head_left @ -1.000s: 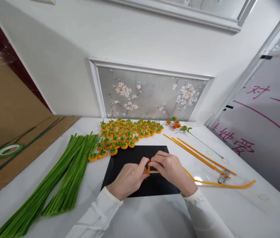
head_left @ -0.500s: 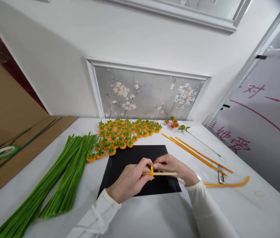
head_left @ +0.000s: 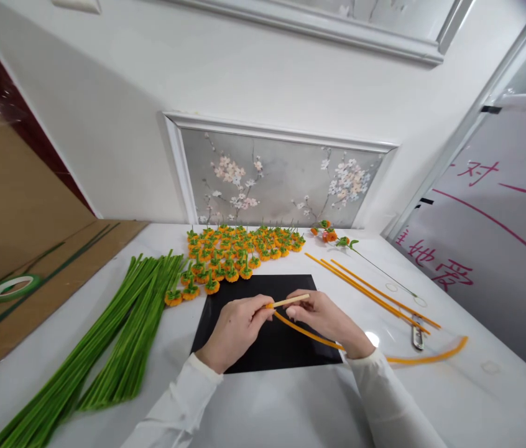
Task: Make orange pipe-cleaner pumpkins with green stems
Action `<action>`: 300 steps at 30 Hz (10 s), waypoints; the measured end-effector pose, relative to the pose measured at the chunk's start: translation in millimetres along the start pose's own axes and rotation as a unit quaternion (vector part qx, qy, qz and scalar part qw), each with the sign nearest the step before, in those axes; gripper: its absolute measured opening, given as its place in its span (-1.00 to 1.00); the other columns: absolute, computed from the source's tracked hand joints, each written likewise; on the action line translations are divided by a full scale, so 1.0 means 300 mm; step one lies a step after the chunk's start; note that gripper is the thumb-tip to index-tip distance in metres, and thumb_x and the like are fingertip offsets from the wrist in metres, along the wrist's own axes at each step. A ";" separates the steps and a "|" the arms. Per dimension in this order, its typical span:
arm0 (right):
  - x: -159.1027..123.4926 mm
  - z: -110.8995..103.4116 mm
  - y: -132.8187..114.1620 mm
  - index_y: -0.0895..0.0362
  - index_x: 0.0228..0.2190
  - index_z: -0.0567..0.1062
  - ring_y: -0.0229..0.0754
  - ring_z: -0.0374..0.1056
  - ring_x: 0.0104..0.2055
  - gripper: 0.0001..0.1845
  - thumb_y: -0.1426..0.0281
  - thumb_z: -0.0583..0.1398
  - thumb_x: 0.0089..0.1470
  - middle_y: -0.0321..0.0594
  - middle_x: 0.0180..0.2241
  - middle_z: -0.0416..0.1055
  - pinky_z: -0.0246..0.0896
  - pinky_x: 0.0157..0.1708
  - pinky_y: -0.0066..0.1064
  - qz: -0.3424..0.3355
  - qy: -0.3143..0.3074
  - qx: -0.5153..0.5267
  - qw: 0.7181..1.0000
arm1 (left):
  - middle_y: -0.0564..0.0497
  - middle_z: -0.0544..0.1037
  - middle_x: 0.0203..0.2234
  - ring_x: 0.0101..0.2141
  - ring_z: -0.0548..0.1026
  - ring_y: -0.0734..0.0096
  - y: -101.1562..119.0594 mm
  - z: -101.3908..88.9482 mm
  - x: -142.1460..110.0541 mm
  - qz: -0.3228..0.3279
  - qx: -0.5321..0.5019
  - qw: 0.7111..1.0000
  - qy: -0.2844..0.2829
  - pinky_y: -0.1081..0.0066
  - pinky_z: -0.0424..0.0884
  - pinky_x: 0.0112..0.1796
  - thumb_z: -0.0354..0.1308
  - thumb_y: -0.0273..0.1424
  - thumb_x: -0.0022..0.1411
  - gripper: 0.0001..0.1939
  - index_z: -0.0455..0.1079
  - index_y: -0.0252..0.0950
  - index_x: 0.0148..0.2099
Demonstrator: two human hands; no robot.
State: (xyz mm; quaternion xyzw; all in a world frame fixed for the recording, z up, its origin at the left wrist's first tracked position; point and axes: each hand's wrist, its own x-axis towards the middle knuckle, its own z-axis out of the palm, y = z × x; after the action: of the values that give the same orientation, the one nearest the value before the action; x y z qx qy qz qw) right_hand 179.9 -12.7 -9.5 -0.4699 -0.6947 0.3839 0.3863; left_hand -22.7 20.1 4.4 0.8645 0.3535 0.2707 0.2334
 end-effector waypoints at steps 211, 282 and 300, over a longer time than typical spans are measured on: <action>-0.008 -0.048 -0.039 0.14 -0.44 0.53 -0.32 0.17 -0.53 -0.79 0.24 0.21 0.04 -0.31 -0.53 0.39 0.05 -0.54 -0.51 0.019 0.109 -0.079 0.991 | 0.13 0.59 -0.43 -0.47 0.49 0.48 0.030 0.006 -0.019 0.078 0.060 0.995 -0.022 0.53 0.27 -0.43 0.08 -0.40 0.24 -0.82 0.46 -0.16 -0.13; -0.011 -0.027 -0.014 0.17 -0.53 0.33 -0.46 0.09 -0.72 -0.65 0.14 0.13 0.07 -0.45 -0.68 0.20 -0.10 -0.74 -0.63 0.156 -0.027 0.103 0.982 | 0.03 0.59 -0.30 -0.32 0.52 0.41 0.040 0.044 -0.018 0.062 -0.027 0.997 0.047 0.48 0.41 -0.27 0.04 -0.40 0.27 -0.77 0.46 -0.17 -0.08; -0.063 0.018 -0.109 0.14 -0.70 0.23 -0.37 -0.09 -0.63 -0.63 0.41 0.12 0.10 -0.43 -0.71 0.04 -0.20 -0.60 -0.47 -0.038 -0.044 -0.280 0.958 | 0.04 0.59 -0.26 -0.25 0.53 0.38 -0.003 0.037 -0.018 0.013 0.148 0.987 0.057 0.46 0.38 -0.27 -0.01 -0.44 0.31 -0.74 0.46 -0.20 -0.05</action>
State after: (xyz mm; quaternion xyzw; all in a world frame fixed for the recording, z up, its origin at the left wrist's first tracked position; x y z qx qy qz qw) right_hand 168.2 -40.2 14.2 -0.5149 -0.8083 0.1789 0.2226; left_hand -19.3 14.3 -6.0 0.8770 0.3914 0.2671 0.0791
